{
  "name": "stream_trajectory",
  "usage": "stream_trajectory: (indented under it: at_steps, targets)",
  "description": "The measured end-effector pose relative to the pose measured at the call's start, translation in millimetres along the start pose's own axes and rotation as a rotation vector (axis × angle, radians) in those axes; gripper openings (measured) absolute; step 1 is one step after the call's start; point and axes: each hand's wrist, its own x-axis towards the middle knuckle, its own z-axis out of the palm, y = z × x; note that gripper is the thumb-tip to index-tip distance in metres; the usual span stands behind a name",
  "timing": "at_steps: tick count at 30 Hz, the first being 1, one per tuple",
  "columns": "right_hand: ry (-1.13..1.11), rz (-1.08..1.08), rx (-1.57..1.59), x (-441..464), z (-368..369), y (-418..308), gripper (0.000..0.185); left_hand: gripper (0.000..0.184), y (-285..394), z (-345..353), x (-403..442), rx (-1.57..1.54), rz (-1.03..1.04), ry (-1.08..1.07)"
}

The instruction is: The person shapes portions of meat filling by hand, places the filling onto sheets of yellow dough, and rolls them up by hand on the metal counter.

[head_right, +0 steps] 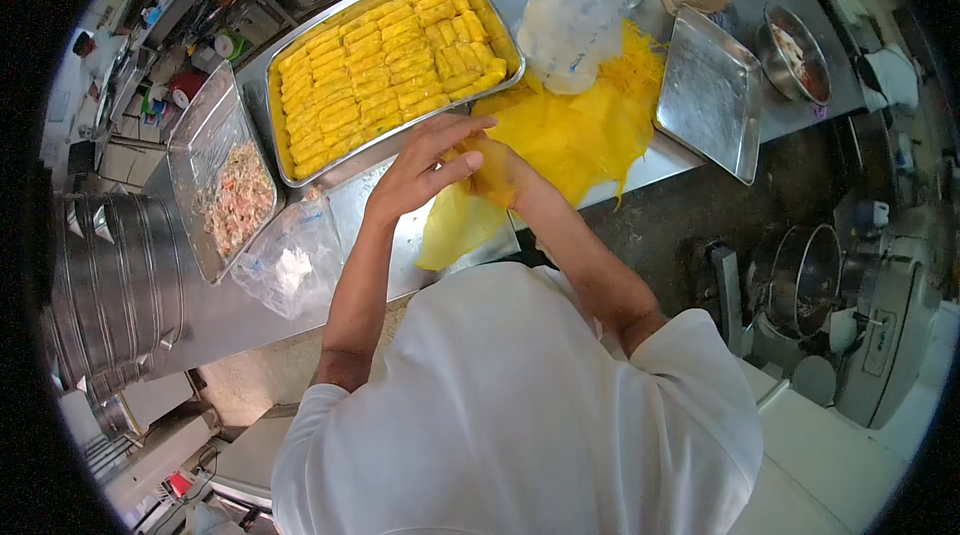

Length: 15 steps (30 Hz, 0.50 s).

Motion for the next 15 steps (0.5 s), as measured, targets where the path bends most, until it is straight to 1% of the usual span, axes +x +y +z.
stream_trajectory:
  at_steps: [2, 3, 5, 6, 8, 9, 11, 12, 14, 15]
  targets:
    - [0.370, 0.232, -0.077, -11.3, 23.2, -12.1, 0.030, 0.033, 6.3, 1.1, 2.7, -0.020, -0.150, -0.069]
    - [0.371, 0.230, -0.074, -11.1, 19.6, -9.4, 0.030, 0.033, 3.8, 1.5, 3.4, -0.021, -0.150, -0.072]
    - [0.400, 0.231, -0.043, -7.6, 4.8, 1.6, 0.027, 0.021, -4.1, 1.6, 5.4, -0.033, -0.187, -0.156]
    - [0.400, 0.229, -0.040, -6.9, -2.1, 6.0, 0.027, 0.021, -4.3, 1.9, 5.2, -0.031, -0.188, -0.159]
    - [0.268, 0.236, 0.072, -8.5, -17.3, 13.4, 0.023, 0.017, -4.0, 3.0, 3.9, -0.174, -0.177, -0.059]
    - [0.269, 0.236, 0.075, -9.3, -19.4, 13.1, 0.023, 0.017, -6.4, 2.3, 3.3, -0.173, -0.178, -0.062]
    - [0.224, 0.332, 0.149, -11.7, -23.1, 13.8, 0.021, 0.025, -14.6, -1.9, 0.5, -0.279, -0.144, -0.106]
    - [0.225, 0.330, 0.153, -12.6, -23.6, 14.9, 0.021, 0.025, -17.4, -4.1, -2.1, -0.279, -0.145, -0.109]
    - [0.231, 0.331, 0.187, -13.8, -24.8, 16.4, 0.023, 0.033, -22.8, -9.0, -6.5, -0.397, -0.035, -0.140]
    - [0.231, 0.330, 0.190, -14.0, -27.9, 18.1, 0.023, 0.033, -24.9, -11.1, -8.1, -0.396, -0.036, -0.144]
